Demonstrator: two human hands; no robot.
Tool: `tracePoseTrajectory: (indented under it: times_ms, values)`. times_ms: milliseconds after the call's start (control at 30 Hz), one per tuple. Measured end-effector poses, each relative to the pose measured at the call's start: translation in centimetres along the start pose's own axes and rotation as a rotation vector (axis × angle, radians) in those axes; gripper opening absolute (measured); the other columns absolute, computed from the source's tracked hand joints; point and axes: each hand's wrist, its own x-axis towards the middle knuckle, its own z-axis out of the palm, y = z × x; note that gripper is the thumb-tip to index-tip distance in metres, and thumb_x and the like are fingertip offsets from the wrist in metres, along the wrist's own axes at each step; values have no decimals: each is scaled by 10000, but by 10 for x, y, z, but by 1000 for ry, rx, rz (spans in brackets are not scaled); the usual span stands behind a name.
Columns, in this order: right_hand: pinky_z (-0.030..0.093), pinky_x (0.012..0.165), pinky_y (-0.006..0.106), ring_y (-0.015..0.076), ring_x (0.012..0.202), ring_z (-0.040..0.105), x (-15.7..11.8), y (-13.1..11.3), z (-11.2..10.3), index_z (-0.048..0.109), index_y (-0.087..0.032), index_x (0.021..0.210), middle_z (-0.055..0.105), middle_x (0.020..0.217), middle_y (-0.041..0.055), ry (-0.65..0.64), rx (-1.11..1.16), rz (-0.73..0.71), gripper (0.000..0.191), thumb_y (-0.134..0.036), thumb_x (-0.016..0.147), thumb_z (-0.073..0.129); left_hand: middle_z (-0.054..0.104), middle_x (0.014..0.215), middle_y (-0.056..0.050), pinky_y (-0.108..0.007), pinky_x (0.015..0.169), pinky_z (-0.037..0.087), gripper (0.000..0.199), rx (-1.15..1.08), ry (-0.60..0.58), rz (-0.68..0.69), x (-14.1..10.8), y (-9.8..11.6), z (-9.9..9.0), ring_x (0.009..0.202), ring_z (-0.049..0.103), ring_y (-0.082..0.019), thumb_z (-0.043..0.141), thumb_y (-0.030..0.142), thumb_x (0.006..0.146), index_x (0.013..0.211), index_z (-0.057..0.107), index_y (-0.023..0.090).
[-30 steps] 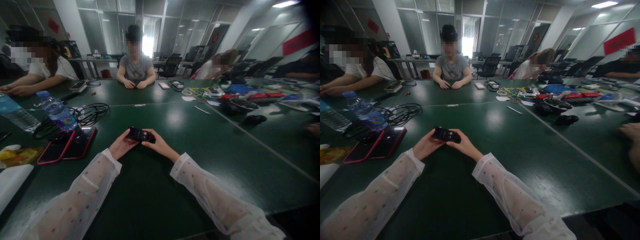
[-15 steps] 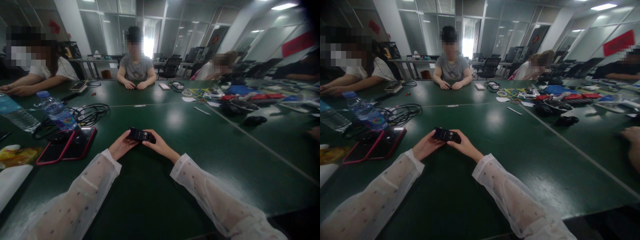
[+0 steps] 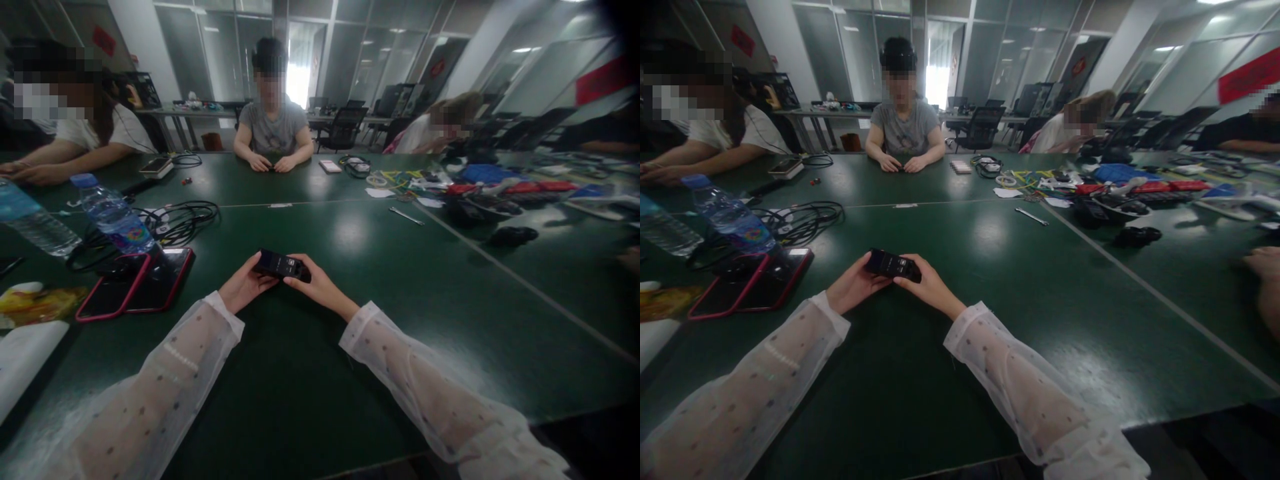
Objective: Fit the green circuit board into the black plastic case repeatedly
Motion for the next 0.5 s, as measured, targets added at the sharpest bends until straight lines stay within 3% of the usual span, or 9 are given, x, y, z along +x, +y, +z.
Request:
tracePoseTrajectory:
  times_ms: [300, 500]
  values:
    - [459, 1006, 467, 244, 1137, 573, 0, 4, 1, 505, -226, 1250, 587, 1208, 98, 28, -98, 0, 470, -377, 839, 677, 692, 1075, -152, -393, 1018, 456, 383, 13, -17, -23, 2, 0, -2, 1009, 665, -228, 517, 348, 952, 1234, 577, 97]
    - [475, 979, 463, 246, 1113, 580, 0, 2, 0, 517, -204, 1233, 592, 1194, 109, 29, -131, 25, 456, -371, 840, 677, 675, 1122, -169, -400, 1052, 425, 477, 17, -1, -57, 1, 0, -1, 1046, 651, -240, 523, 422, 942, 1278, 547, 85]
